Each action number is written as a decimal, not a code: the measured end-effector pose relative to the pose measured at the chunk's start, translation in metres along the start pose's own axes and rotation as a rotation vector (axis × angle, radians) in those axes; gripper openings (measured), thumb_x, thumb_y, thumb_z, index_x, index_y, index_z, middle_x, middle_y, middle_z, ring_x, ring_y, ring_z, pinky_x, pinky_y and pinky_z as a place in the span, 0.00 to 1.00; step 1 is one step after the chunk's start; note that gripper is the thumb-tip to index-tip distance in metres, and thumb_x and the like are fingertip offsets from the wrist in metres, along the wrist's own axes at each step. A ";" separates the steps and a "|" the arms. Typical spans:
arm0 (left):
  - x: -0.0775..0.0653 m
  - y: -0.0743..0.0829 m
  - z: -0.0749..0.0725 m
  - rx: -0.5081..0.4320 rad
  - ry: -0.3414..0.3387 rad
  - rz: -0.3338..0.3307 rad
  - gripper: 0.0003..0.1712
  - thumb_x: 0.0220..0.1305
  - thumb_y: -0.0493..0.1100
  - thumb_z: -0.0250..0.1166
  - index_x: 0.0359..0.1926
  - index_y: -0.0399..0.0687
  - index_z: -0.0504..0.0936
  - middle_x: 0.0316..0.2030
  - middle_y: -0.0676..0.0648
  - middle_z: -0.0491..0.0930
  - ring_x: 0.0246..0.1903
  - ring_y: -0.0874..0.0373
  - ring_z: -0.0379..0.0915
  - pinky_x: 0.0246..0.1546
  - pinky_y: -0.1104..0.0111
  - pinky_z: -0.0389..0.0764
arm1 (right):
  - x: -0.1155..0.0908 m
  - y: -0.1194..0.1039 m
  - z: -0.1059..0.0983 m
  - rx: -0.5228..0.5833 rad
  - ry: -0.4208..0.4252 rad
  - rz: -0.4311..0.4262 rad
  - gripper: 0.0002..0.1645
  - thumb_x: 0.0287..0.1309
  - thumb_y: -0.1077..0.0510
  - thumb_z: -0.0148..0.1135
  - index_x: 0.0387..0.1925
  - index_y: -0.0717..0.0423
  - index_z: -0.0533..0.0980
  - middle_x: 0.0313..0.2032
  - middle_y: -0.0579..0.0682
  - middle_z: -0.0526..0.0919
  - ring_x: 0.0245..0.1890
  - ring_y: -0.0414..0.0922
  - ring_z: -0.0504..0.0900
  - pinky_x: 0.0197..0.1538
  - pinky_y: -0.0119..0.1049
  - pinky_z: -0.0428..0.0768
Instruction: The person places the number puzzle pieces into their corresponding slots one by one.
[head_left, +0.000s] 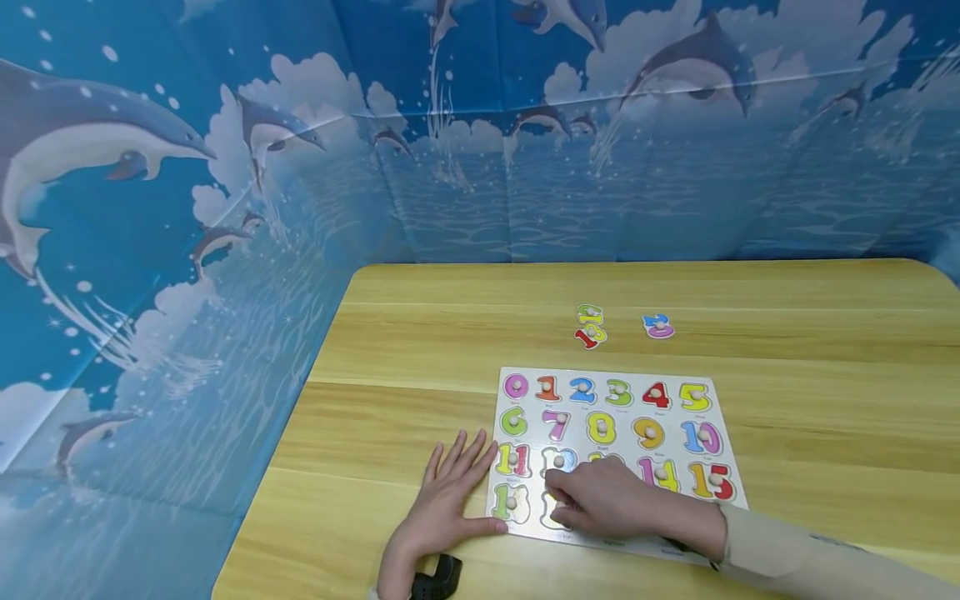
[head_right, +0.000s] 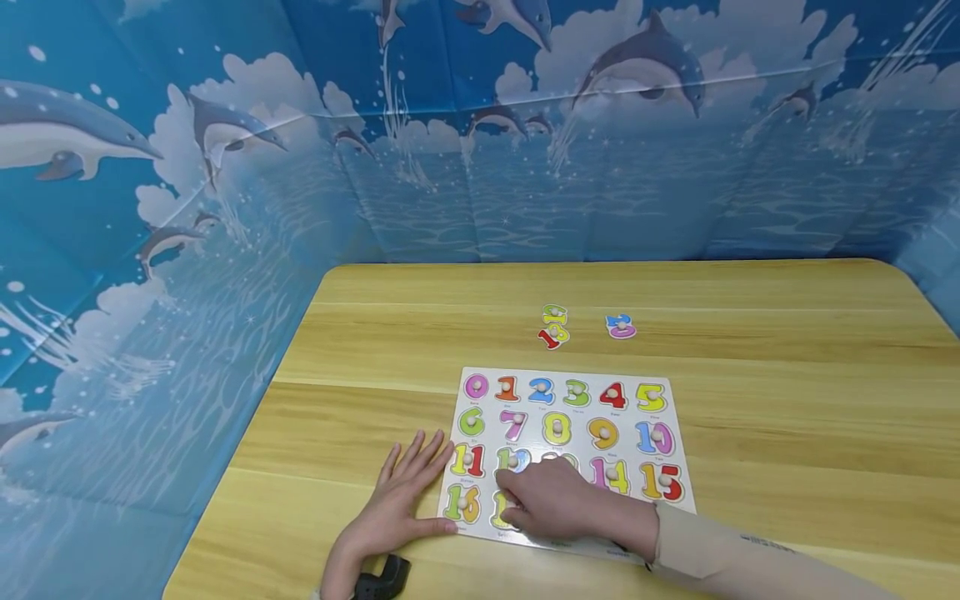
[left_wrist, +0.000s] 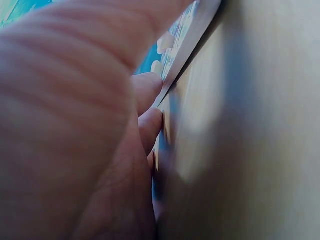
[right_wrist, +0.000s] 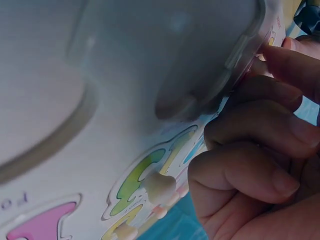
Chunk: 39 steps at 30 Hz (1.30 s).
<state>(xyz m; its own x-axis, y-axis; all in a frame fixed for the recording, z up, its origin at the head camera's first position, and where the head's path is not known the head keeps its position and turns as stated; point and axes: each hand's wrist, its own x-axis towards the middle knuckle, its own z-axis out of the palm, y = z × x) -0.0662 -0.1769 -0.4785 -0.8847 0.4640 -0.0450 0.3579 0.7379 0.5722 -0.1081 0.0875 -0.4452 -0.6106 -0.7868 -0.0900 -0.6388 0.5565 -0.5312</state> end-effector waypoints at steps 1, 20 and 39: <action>0.000 0.000 0.000 0.001 -0.001 0.000 0.56 0.50 0.70 0.64 0.74 0.53 0.52 0.74 0.50 0.42 0.72 0.49 0.28 0.66 0.51 0.26 | 0.000 0.000 0.000 0.005 -0.002 0.002 0.17 0.57 0.47 0.63 0.23 0.40 0.64 0.13 0.33 0.60 0.13 0.32 0.61 0.18 0.30 0.57; -0.001 0.002 -0.005 -0.011 -0.010 -0.007 0.56 0.50 0.70 0.63 0.74 0.54 0.51 0.74 0.51 0.41 0.72 0.50 0.28 0.66 0.51 0.25 | -0.002 -0.005 -0.004 0.005 0.012 0.024 0.17 0.56 0.46 0.64 0.22 0.40 0.64 0.12 0.33 0.61 0.12 0.32 0.61 0.18 0.30 0.57; -0.001 0.002 -0.006 -0.016 -0.009 0.001 0.56 0.50 0.70 0.64 0.74 0.54 0.52 0.74 0.50 0.41 0.72 0.49 0.28 0.66 0.51 0.25 | 0.024 0.049 -0.061 0.138 0.080 0.192 0.14 0.58 0.39 0.61 0.27 0.41 0.72 0.13 0.37 0.66 0.14 0.36 0.65 0.20 0.30 0.60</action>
<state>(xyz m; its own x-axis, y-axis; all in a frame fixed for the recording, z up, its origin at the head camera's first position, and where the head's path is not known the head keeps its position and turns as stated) -0.0661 -0.1791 -0.4729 -0.8816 0.4691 -0.0523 0.3537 0.7299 0.5849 -0.1825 0.1125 -0.4224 -0.7533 -0.6434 -0.1363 -0.4410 0.6480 -0.6209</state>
